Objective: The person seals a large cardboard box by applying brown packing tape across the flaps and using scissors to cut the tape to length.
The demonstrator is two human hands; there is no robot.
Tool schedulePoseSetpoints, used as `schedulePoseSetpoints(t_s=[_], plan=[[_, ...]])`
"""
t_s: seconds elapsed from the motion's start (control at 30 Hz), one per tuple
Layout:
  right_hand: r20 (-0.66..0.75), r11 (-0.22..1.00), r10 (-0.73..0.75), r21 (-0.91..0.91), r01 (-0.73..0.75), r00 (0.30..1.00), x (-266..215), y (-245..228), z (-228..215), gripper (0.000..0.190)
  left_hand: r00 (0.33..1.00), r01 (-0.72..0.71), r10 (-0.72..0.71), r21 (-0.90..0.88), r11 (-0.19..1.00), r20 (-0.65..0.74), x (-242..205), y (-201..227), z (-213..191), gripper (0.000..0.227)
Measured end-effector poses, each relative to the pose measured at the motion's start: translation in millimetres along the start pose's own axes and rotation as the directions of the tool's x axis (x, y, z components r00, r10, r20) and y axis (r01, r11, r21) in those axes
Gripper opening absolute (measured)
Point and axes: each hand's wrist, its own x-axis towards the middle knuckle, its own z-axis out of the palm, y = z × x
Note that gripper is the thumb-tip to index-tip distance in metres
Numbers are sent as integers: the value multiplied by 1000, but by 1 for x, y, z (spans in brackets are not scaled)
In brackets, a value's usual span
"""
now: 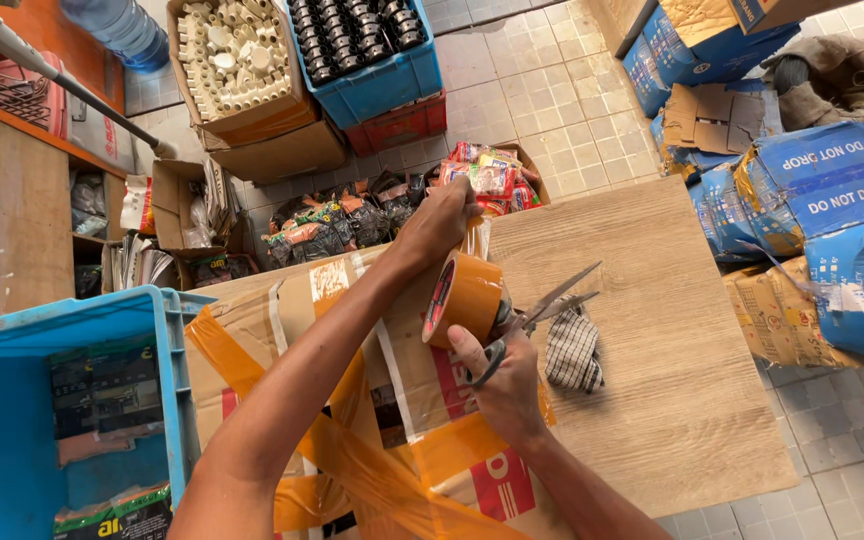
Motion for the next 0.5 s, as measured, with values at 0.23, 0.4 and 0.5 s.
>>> schedulePoseSetpoints(t_s=[0.23, 0.4, 0.5], plan=[[6, 999, 13, -31, -13, 1000, 3, -5, -1, 43, 995, 86, -91, -95, 992, -50, -11, 10, -5, 12], [-14, 998, 39, -40, -40, 999, 6, -10, 4, 39, 985, 167, -170, -71, 983, -41, -10, 13, -8, 14], [-29, 997, 75, 34, -74, 997, 6, -12, 7, 43, 975, 218, -220, -96, 971, -11, -7, 11, -7, 11]])
